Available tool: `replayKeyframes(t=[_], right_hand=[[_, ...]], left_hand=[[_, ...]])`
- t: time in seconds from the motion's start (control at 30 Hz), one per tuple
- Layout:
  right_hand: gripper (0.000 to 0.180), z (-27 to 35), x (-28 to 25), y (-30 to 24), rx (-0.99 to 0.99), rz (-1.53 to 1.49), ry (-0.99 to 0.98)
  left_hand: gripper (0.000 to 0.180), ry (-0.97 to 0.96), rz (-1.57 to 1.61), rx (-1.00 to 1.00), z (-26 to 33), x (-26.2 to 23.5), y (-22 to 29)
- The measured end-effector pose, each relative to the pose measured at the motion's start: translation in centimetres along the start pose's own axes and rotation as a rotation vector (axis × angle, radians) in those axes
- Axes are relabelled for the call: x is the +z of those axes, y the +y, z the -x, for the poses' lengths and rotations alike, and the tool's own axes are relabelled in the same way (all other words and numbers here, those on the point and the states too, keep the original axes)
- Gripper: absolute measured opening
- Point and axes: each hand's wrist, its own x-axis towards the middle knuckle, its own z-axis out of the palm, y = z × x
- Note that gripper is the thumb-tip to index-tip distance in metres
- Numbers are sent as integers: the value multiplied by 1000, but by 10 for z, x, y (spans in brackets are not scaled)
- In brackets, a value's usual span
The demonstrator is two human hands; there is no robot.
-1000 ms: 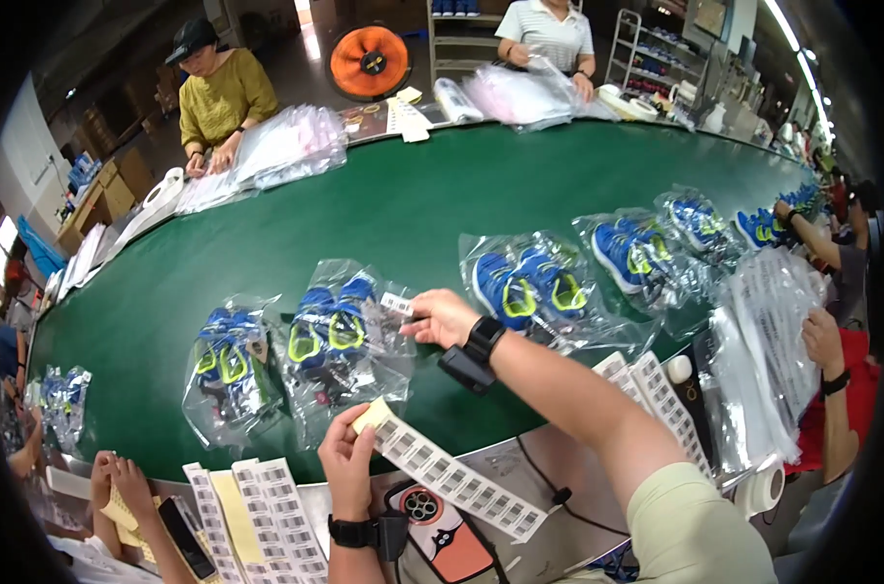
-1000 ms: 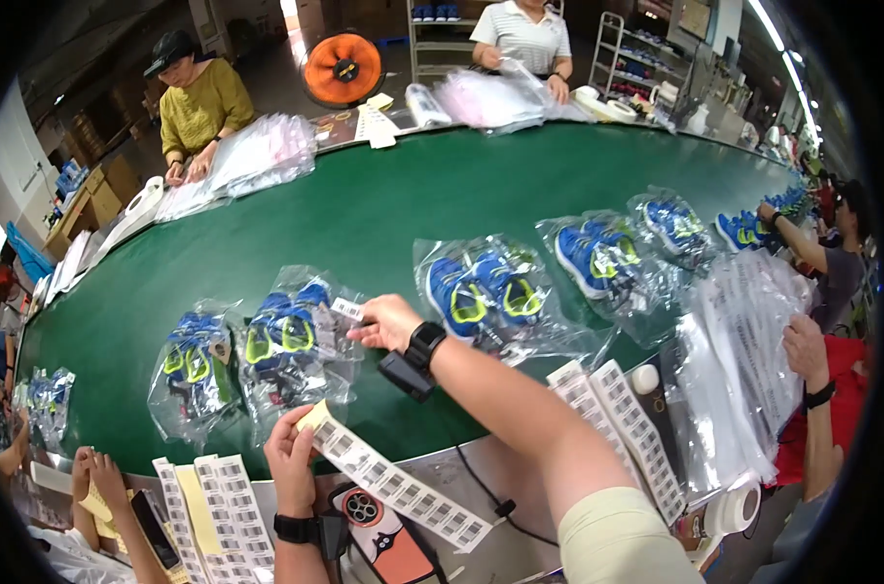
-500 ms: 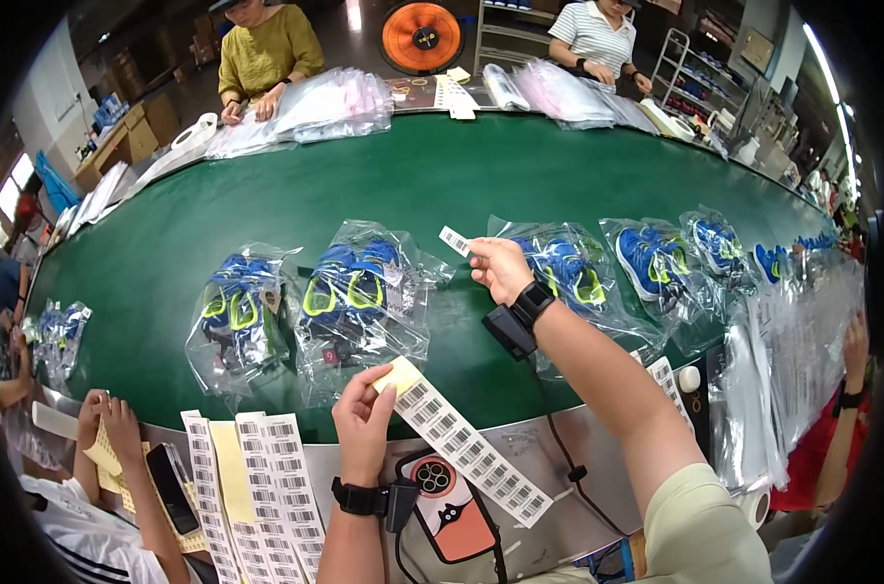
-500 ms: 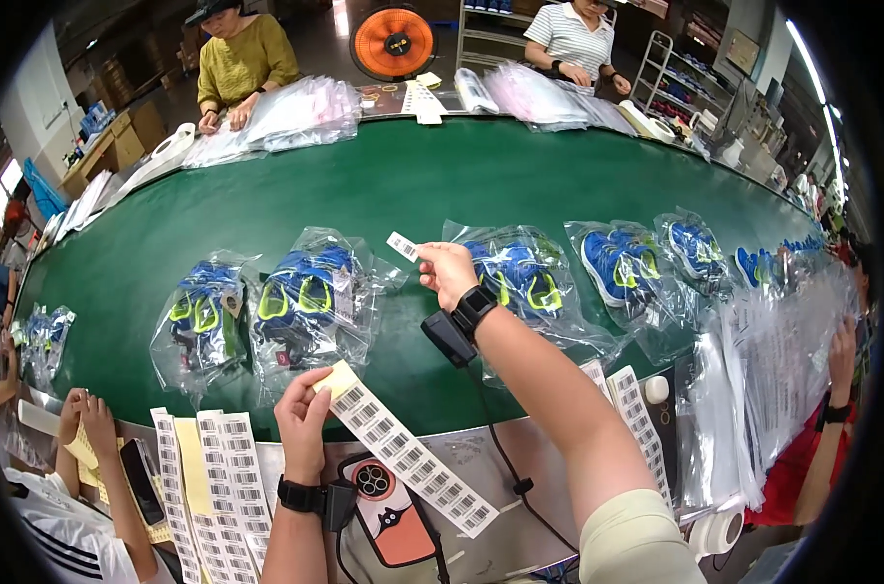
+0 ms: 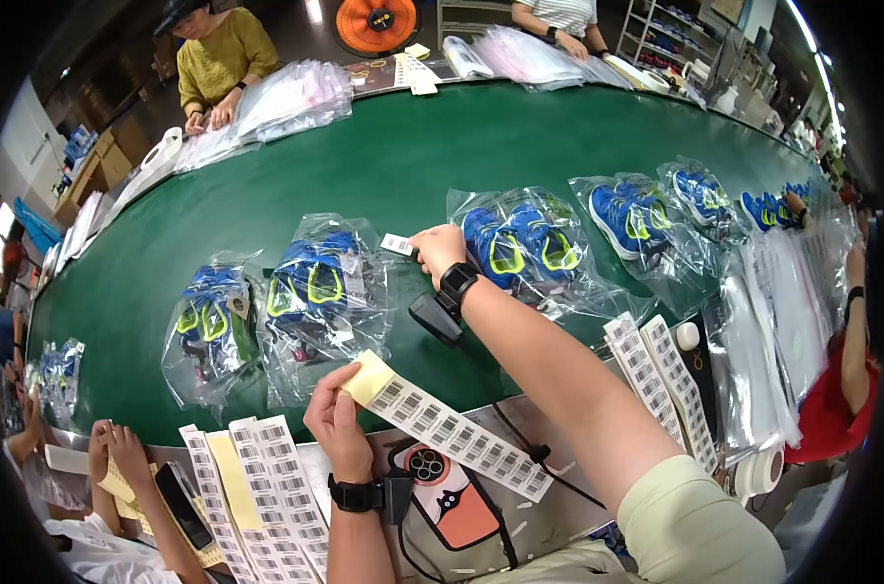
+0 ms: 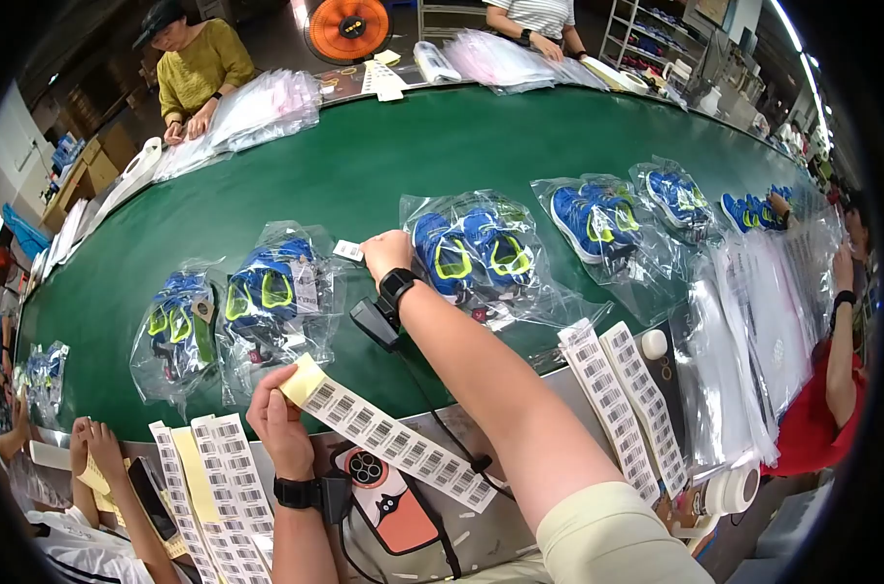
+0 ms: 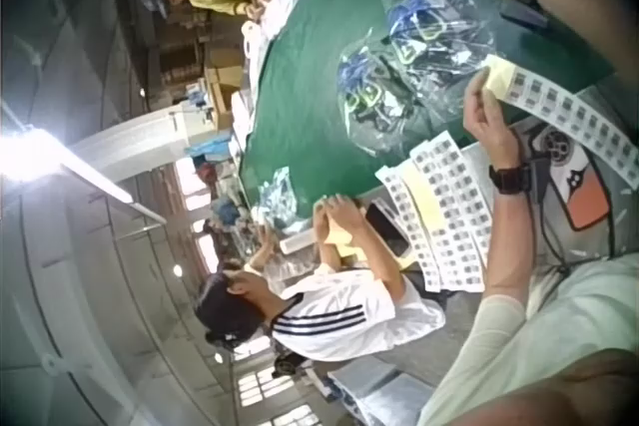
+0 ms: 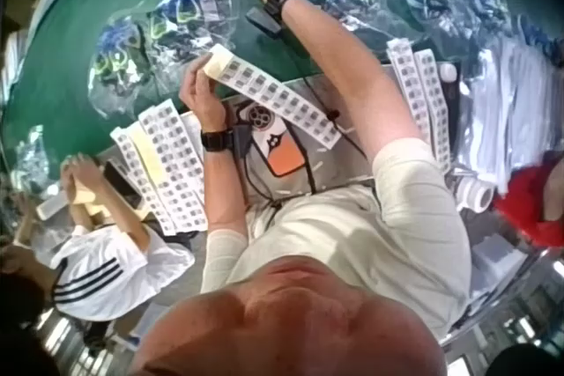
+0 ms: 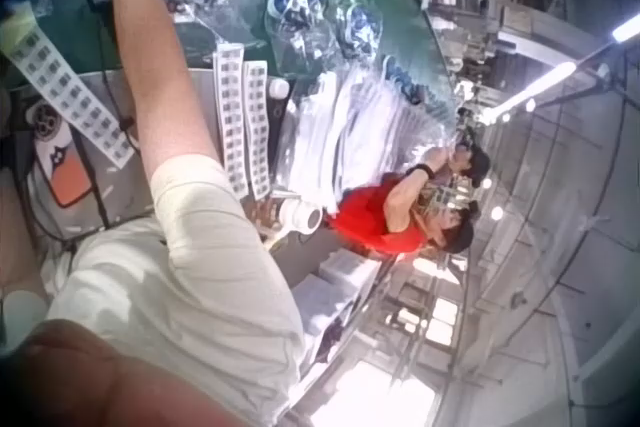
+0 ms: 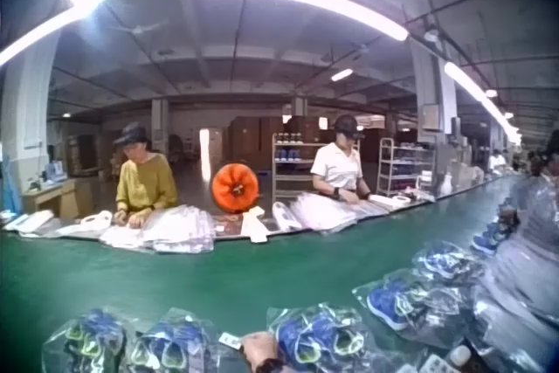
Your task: Apply labels to bagged shoes on an assembly line.
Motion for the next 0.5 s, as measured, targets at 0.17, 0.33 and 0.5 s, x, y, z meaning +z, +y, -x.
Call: replayKeyframes(t=[0.17,0.33,0.5], right_hand=[[18,9,12,-12,-36,378,55],[21,42,17,-41,-93,669,4],[24,44,-11,-65,-272,955,-191]], left_hand=[[41,-38,30,52,1,0,-2],[42,-57,-9,77,1,0,-1],[33,-81,80,19,5,12,7]])
